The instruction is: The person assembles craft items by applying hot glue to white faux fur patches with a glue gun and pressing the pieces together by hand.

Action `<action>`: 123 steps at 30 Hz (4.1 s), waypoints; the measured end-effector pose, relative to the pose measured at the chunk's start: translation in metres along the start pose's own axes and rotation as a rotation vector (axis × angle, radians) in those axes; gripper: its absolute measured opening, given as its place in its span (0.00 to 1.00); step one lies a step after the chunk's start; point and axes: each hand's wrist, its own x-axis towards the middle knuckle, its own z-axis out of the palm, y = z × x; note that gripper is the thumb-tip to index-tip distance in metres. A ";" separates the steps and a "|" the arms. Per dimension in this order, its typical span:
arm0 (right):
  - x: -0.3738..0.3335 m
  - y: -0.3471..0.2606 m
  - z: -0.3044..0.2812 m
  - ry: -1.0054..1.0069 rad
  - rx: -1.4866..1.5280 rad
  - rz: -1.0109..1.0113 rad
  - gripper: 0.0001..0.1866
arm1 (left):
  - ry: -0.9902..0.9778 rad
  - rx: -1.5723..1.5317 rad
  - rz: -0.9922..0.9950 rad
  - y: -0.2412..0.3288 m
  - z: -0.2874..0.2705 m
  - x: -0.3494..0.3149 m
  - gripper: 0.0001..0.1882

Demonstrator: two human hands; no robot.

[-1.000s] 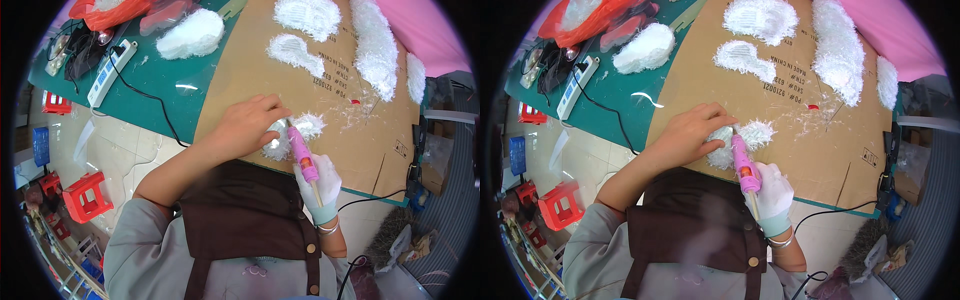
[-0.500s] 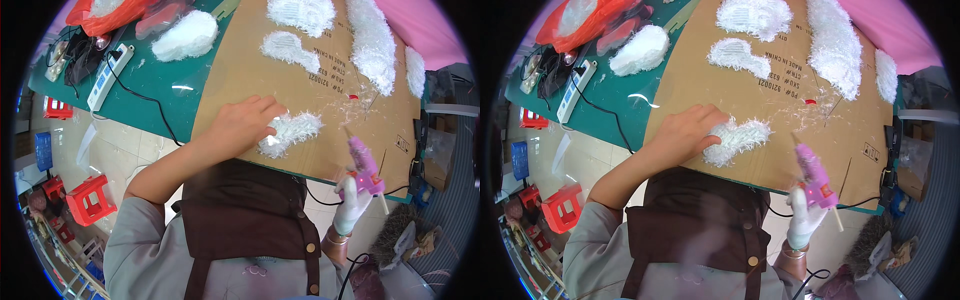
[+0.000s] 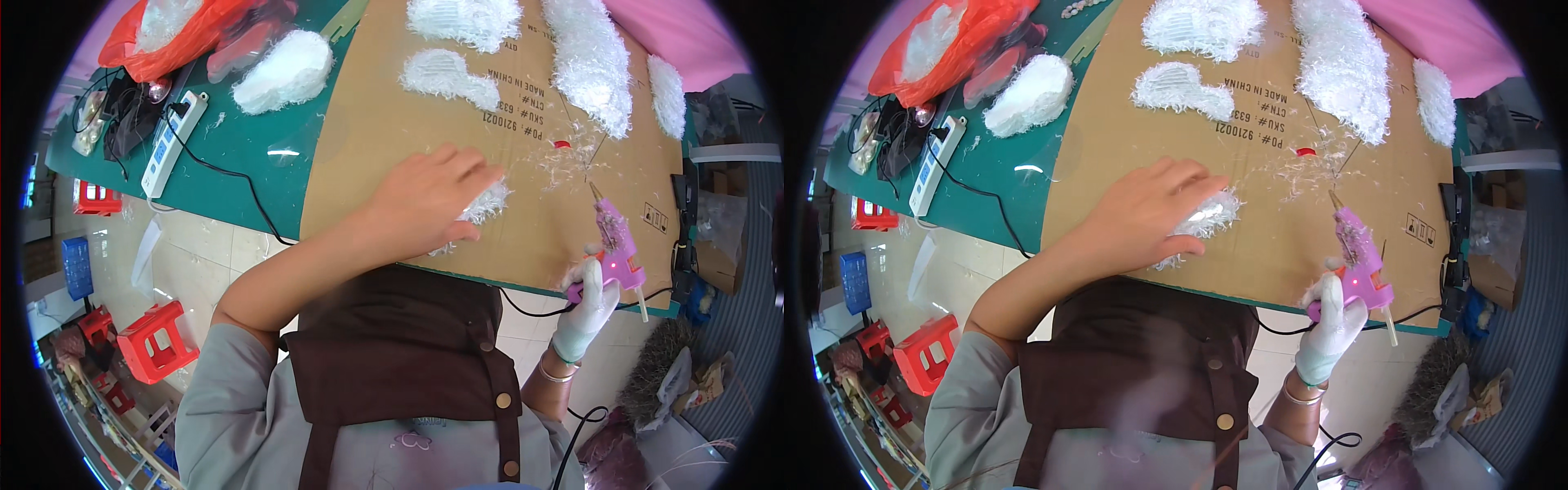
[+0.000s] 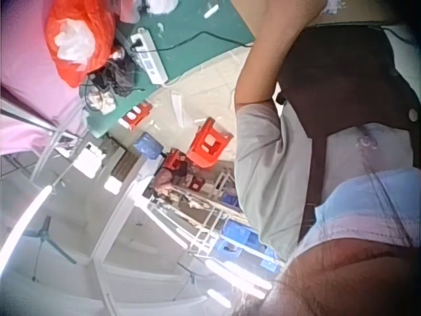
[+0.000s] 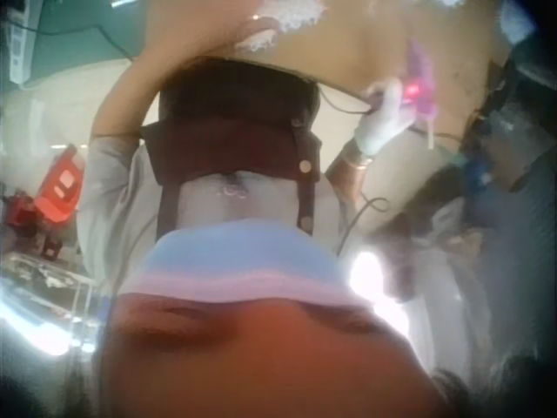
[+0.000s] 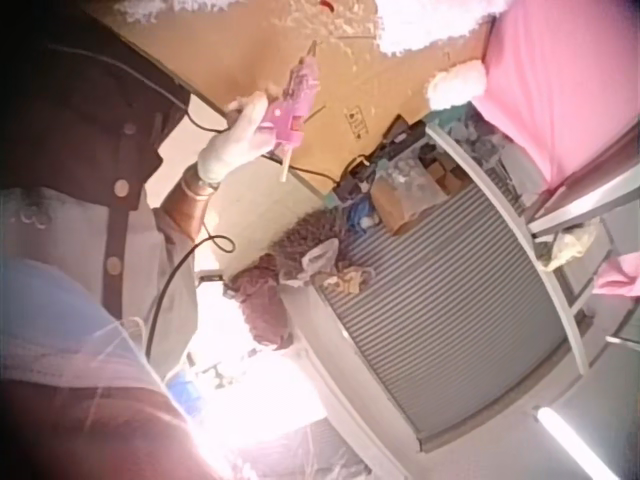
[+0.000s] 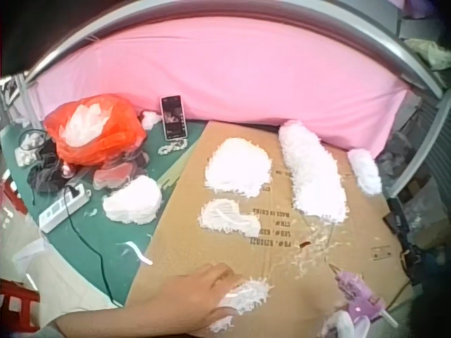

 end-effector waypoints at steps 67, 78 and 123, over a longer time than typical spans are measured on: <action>0.040 0.014 0.012 -0.108 0.143 0.057 0.15 | 0.040 0.166 -0.268 -0.147 -0.068 0.154 0.31; 0.037 0.019 0.013 -0.116 0.170 0.030 0.17 | -0.056 0.348 -0.258 -0.168 -0.045 0.172 0.35; 0.013 0.001 0.057 -0.406 -0.422 -0.394 0.11 | -0.213 -0.100 -0.096 -0.065 0.018 0.066 0.10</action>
